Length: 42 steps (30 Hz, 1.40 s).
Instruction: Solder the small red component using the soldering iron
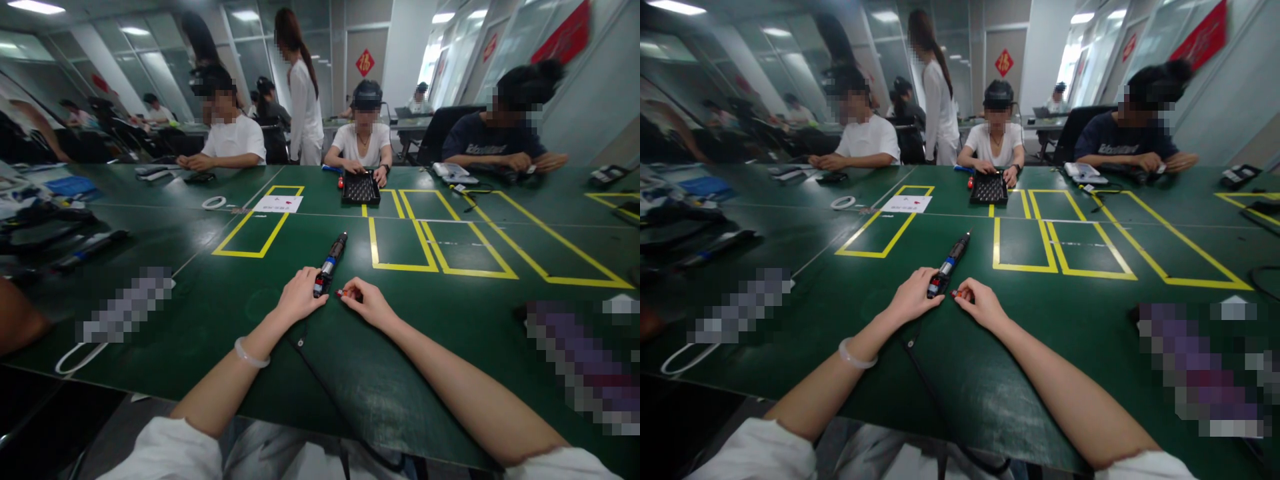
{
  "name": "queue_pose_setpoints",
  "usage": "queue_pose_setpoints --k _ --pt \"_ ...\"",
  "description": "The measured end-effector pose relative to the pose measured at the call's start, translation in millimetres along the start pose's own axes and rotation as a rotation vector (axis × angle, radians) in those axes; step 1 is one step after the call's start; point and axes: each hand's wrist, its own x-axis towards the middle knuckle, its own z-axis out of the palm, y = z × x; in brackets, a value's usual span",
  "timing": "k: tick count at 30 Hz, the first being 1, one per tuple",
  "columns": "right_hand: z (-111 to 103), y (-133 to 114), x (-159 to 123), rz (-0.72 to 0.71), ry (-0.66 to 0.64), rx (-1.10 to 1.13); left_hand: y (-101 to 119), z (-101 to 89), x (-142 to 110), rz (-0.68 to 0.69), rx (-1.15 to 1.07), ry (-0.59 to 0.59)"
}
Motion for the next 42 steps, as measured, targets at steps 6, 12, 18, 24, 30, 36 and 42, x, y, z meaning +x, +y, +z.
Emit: queue_pose_setpoints --k 6,12,18,24,30,36,42 --pt "3 5 1 -0.004 0.007 -0.09 16 1.3 -5 0.064 -0.068 -0.031" --pt "4 6 2 -0.022 -0.008 -0.21 27 0.7 -8 0.109 -0.11 -0.045" --pt "3 5 1 -0.002 -0.027 -0.146 28 2.3 -8 0.129 -0.084 -0.035" --pt "1 2 0 -0.052 -0.031 -0.086 31 6.2 -9 0.112 -0.055 -0.005" --pt "-2 -5 -1 -0.09 -0.034 -0.123 35 10.6 -7 0.07 -0.004 0.022" --pt "-1 -1 -3 -0.084 -0.031 -0.135 34 8.6 -4 0.073 0.081 0.008" --pt "-3 1 -4 -0.077 -0.031 -0.145 17 3.1 -3 0.089 0.209 0.049"
